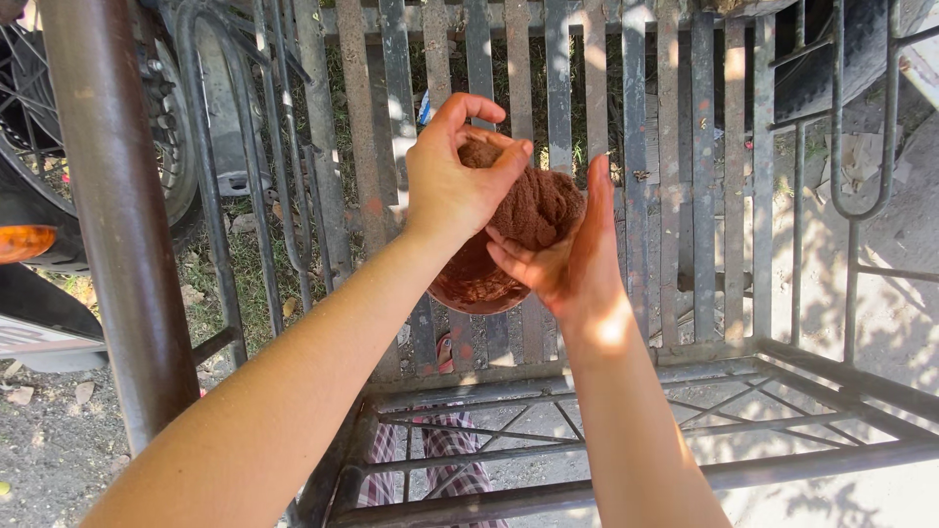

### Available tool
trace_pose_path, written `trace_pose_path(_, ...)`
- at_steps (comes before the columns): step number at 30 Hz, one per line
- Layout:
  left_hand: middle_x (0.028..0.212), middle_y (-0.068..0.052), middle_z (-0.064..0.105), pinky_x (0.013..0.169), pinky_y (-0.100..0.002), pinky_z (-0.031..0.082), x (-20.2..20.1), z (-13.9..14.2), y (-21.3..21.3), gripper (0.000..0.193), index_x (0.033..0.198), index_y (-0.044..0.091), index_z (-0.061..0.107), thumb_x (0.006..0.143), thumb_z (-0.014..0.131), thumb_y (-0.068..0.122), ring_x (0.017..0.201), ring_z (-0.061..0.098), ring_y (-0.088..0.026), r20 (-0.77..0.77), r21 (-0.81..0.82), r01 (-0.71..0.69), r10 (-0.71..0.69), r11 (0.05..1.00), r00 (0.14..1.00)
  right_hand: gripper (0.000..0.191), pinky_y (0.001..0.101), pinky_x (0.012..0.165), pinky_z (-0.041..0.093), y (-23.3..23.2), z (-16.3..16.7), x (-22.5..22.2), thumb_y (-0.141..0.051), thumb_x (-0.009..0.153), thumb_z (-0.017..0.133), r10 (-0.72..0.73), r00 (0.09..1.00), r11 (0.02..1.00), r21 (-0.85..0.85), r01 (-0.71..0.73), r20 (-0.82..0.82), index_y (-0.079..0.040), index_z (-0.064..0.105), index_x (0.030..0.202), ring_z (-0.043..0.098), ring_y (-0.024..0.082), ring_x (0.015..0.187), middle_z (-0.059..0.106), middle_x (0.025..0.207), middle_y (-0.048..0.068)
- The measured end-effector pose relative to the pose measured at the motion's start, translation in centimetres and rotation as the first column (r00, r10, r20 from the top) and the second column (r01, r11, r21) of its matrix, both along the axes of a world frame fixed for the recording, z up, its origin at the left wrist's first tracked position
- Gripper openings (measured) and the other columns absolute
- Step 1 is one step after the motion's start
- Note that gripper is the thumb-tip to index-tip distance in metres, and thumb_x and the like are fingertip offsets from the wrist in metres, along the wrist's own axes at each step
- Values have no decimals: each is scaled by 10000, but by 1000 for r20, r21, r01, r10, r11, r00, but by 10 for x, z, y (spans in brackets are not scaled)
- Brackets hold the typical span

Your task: The person applies reddish-brown wood stain to a small wooden shelf rack using a cloth. They dip and wring the cloth in a bowl of stain, then wipe the stain across the shelf boards and frame, coating the unfinished wood surfaces by hand.

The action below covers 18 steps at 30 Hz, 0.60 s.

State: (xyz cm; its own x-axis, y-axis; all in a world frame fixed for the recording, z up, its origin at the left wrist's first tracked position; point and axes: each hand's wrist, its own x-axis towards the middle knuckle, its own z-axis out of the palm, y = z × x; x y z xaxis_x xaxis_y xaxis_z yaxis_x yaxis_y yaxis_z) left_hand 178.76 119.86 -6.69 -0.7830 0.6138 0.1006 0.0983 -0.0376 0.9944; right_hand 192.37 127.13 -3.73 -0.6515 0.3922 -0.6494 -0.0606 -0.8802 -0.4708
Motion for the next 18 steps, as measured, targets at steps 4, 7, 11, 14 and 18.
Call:
trace_pose_path(4, 900, -26, 739, 785, -278, 566, 9, -2, 2, 314, 1061, 81, 659, 818, 856, 111, 846, 693, -114, 143, 38, -28, 22, 999, 989, 589, 489, 765, 645, 18, -13, -26, -577, 831, 664, -109, 953, 993, 66, 94, 282, -33, 643, 1056, 757, 276, 884, 733, 989, 135)
trace_pose_path(7, 870, -21, 741, 756, -296, 572, 9, -4, 6, 162, 960, 85, 724, 832, 812, 133, 798, 693, -135, 577, -103, -31, 85, 994, 812, 120, 368, 638, 605, 19, -27, -36, -65, 757, 764, -404, 889, 861, 418, 291, 213, -37, 647, 755, 686, 228, 676, 692, 758, 89)
trace_pose_path(11, 886, -17, 703, 746, -368, 543, 3, -9, 5, 143, 918, 116, 677, 888, 737, 242, 810, 654, -155, 755, -293, 77, 181, 953, 630, 311, 287, 497, 312, 8, -31, -38, 89, 759, 696, -492, 849, 649, 732, 210, 193, -72, 468, 621, 416, 111, 568, 481, 623, 0)
trace_pose_path(14, 989, -12, 705, 814, -454, 518, 1, -14, 2, 192, 954, 148, 636, 954, 641, 340, 907, 656, -151, 795, -351, 185, 188, 918, 577, 335, 301, 543, 253, 1, -21, -36, 91, 754, 670, -445, 876, 345, 938, -26, 188, -49, 406, 604, 361, 124, 601, 401, 609, 10)
trace_pose_path(18, 1050, -57, 693, 858, -537, 601, -2, -21, 0, 178, 1038, 155, 647, 965, 564, 295, 966, 701, -235, 914, -166, 259, 50, 951, 402, 295, 337, 612, 296, -3, -2, -30, 88, 741, 650, -247, 965, -198, 971, -138, 87, -11, 393, 638, 402, 209, 656, 378, 654, 82)
